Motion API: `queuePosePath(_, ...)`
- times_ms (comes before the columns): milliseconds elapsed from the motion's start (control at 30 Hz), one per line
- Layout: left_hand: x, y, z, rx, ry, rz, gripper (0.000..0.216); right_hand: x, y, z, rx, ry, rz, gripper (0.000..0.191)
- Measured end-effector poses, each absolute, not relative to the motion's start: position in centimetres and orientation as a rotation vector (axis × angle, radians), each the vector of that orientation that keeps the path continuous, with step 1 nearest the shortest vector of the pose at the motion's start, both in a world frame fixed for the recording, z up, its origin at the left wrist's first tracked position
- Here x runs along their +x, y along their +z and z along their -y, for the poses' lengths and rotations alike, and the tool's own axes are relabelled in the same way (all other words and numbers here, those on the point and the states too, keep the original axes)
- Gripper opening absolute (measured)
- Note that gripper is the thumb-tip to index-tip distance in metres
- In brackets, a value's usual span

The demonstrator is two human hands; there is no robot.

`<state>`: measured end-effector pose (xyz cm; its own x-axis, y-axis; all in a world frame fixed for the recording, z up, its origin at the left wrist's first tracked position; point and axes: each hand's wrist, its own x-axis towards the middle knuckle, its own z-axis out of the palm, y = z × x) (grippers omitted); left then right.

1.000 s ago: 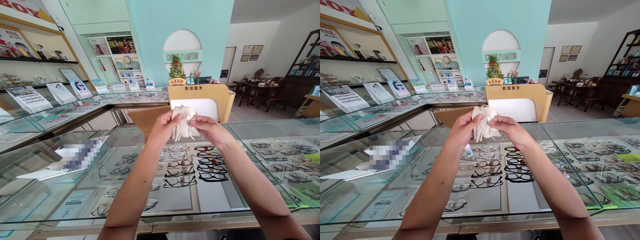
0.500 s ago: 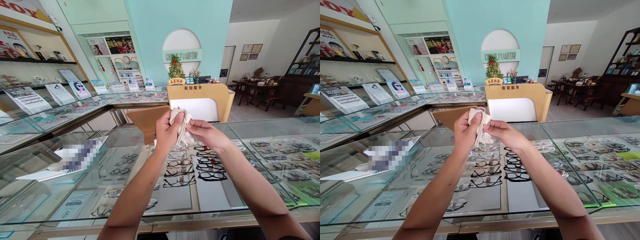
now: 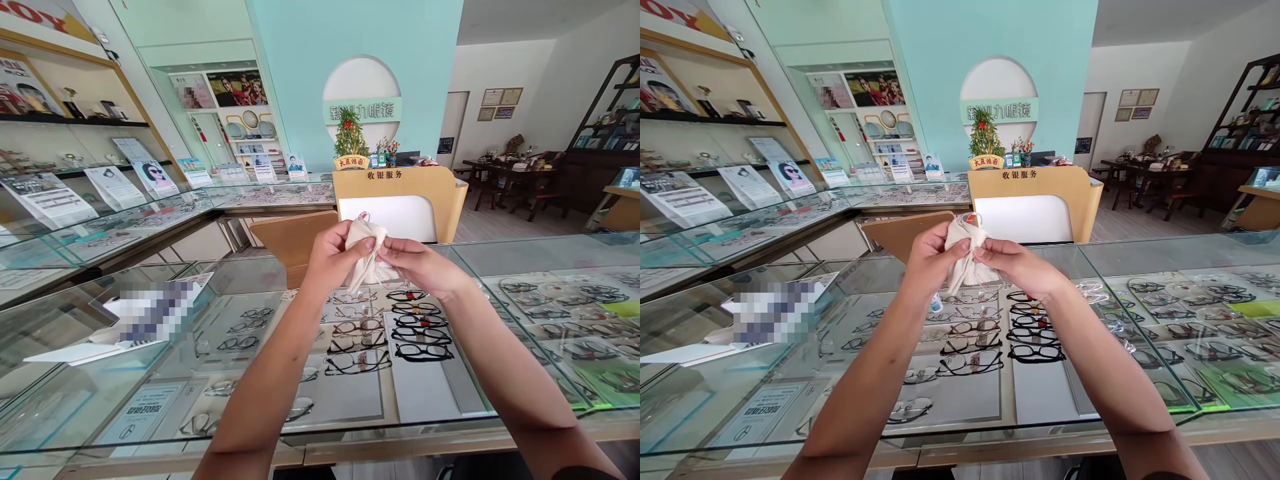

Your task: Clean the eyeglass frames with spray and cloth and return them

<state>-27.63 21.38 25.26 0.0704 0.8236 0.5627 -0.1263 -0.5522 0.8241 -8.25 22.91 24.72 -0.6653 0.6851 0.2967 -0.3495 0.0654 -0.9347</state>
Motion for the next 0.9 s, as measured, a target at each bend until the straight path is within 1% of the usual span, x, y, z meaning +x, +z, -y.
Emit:
queuePosePath(67,-27.4,25.1,-21.3,1.639,1.69,-0.774,0.045,-8.1,24.7,-22.8,-0.338,1.729,1.587,0.032)
queuePosePath(133,-27.7,25.3,-21.0,1.686,1.71,-0.836,0.05,-7.7,24.9,-22.7,-0.326,1.758,1.604,0.03)
queuePosePath(233,-28.8,26.1,-20.6,1.775,1.536,-0.828,0.053,-6.7,25.4,-22.8,-0.312,1.765,1.634,0.025)
queuePosePath(333,-29.4,26.5,-20.4,1.805,1.348,-0.736,0.046,-6.0,25.8,-23.1,-0.327,1.749,1.643,0.021)
queuePosePath(400,-29.1,26.4,-20.4,1.749,1.324,-0.689,0.046,-6.0,25.8,-23.2,-0.326,1.748,1.629,0.022)
queuePosePath(500,-27.8,25.8,-20.5,1.654,1.409,-0.652,0.049,-6.4,25.5,-23.1,-0.285,1.753,1.611,0.027)
queuePosePath(567,-27.0,25.3,-20.4,1.631,1.523,-0.658,0.046,-6.9,25.3,-22.8,-0.272,1.754,1.608,0.03)
queuePosePath(633,-26.3,25.1,-20.3,1.641,1.669,-0.7,0.044,-7.4,25.1,-22.5,-0.277,1.76,1.6,0.03)
queuePosePath(733,-26.0,25.0,-20.2,1.635,1.834,-0.795,0.049,-7.9,25.0,-22.2,-0.274,1.798,1.59,0.026)
queuePosePath(800,-26.3,25.0,-20.3,1.6,1.817,-0.826,0.055,-7.9,25.1,-22.1,-0.28,1.805,1.586,0.023)
queuePosePath(900,-27.2,25.3,-20.9,1.518,1.749,-0.773,0.058,-7.6,25.6,-22.3,-0.311,1.717,1.59,0.021)
